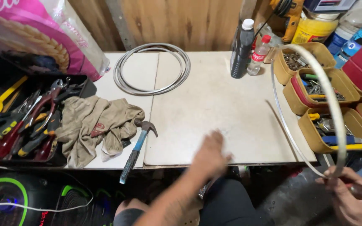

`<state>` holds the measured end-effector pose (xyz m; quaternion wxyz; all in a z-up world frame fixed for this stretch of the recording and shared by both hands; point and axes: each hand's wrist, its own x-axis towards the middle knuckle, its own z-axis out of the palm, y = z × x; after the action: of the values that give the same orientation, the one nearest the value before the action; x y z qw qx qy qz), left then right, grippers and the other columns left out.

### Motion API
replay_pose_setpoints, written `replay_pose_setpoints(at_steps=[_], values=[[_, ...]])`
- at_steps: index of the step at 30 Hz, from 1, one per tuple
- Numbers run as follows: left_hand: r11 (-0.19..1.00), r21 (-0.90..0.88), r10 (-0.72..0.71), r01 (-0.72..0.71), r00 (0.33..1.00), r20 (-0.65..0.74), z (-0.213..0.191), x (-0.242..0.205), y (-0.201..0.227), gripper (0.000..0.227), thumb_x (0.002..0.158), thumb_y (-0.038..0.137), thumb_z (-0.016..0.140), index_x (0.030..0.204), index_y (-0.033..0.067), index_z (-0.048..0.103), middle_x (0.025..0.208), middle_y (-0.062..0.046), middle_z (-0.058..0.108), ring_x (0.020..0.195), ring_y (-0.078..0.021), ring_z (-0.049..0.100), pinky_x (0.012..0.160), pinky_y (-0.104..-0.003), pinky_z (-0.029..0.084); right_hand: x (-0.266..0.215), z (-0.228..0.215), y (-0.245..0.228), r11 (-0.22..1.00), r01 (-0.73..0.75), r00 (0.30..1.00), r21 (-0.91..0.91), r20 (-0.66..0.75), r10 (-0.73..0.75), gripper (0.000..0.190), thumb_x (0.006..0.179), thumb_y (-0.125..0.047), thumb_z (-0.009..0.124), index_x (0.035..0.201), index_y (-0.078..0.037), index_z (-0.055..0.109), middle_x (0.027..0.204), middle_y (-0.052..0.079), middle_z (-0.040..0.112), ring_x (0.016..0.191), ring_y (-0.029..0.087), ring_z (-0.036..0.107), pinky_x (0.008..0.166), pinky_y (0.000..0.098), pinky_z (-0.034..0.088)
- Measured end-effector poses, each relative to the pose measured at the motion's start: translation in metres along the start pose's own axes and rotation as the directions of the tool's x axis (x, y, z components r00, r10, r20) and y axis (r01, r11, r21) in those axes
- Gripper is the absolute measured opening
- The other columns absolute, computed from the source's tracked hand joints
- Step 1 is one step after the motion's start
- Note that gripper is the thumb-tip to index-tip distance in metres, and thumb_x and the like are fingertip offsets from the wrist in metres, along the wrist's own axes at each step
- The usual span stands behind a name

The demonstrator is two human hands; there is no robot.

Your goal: The person uses a hammer to repeatedly strike a small metal object placed on a circular metal ring. The person adjusts the position of the ring and the small object multiple times while continuing to hammer.

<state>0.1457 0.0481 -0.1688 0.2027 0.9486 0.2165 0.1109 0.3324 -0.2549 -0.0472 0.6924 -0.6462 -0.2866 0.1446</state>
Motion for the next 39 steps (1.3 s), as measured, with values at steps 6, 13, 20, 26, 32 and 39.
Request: replay_pose_setpoints(at_steps=[6, 13, 20, 26, 32, 39], values=[[0.850, -0.490, 0.298, -0.196, 0.944, 0.139, 0.012, -0.043, 0.142, 0.070, 0.098, 0.041, 0.039, 0.149, -0.0057, 0.048, 0.146, -0.029, 0.056, 0.132, -0.0456, 0.053, 0.117, -0.051, 0.036, 0.009, 0.029, -0.020, 0.989, -0.021, 0.997, -0.147, -0.081, 0.009, 0.020, 0.113, -0.012, 0.063, 0.125, 0.004, 0.063, 0.105, 0.009, 0.067, 0.086, 0.018, 0.068, 0.080, 0.0198, 0.051], [0.986, -0.165, -0.008, 0.011, 1.000, 0.019, 0.001, -0.009, 0.061, 0.033, 0.095, 0.028, 0.044, 0.099, 0.0096, 0.071, 0.108, -0.015, 0.070, 0.100, -0.0376, 0.066, 0.079, -0.050, 0.057, 0.006, -0.008, 0.019, 0.860, 0.011, 0.990, 0.510, 0.117, -0.082, 0.013, 0.108, -0.009, 0.058, 0.111, 0.002, 0.065, 0.124, 0.021, 0.059, 0.077, 0.020, 0.058, 0.101, 0.0428, 0.059], [0.949, 0.002, -0.314, 0.315, 0.947, 0.065, -0.059, 0.065, 0.006, 0.084, 0.097, 0.052, 0.045, 0.160, 0.0007, 0.023, 0.170, -0.024, 0.014, 0.157, -0.0371, 0.011, 0.125, -0.055, 0.009, -0.013, -0.015, -0.018, 0.739, -0.003, 0.949, 0.674, 0.235, -0.211, 0.018, 0.108, -0.011, 0.063, 0.120, 0.001, 0.068, 0.116, 0.017, 0.060, 0.076, 0.016, 0.058, 0.094, 0.0399, 0.052], [0.902, -0.378, 0.281, -0.210, 0.949, 0.143, 0.063, 0.053, 0.047, 0.043, 0.085, 0.028, 0.055, 0.115, 0.0009, 0.040, 0.116, -0.013, 0.045, 0.107, -0.0295, 0.041, 0.093, -0.044, 0.032, -0.045, -0.032, -0.027, 0.618, -0.049, 0.948, 0.785, 0.230, -0.218, 0.024, 0.108, -0.007, 0.060, 0.128, 0.003, 0.070, 0.110, 0.016, 0.055, 0.077, 0.020, 0.052, 0.087, 0.0390, 0.047], [0.540, -0.841, 0.085, 0.036, 0.992, 0.097, 0.024, -0.059, 0.111, 0.048, 0.101, 0.037, 0.052, 0.131, 0.0031, 0.067, 0.122, -0.014, 0.073, 0.107, -0.0258, 0.068, 0.092, -0.035, 0.052, -0.048, -0.057, -0.008, 0.532, -0.224, 0.880, 0.816, 0.405, -0.250, 0.008, 0.109, -0.008, 0.061, 0.111, -0.001, 0.059, 0.110, 0.014, 0.055, 0.074, 0.023, 0.050, 0.072, 0.0356, 0.046], [-0.133, -0.923, -0.340, 0.360, 0.859, 0.384, -0.089, -0.058, 0.122, 0.036, 0.096, 0.020, 0.068, 0.125, -0.0012, 0.068, 0.099, -0.018, 0.082, 0.060, -0.0197, 0.070, 0.056, -0.028, 0.060, -0.073, 0.022, -0.050, 0.419, -0.219, 0.942, 0.881, 0.304, -0.146, 0.015, 0.103, -0.008, 0.064, 0.115, -0.001, 0.059, 0.099, 0.010, 0.050, 0.070, 0.016, 0.042, 0.066, 0.0280, 0.043]])
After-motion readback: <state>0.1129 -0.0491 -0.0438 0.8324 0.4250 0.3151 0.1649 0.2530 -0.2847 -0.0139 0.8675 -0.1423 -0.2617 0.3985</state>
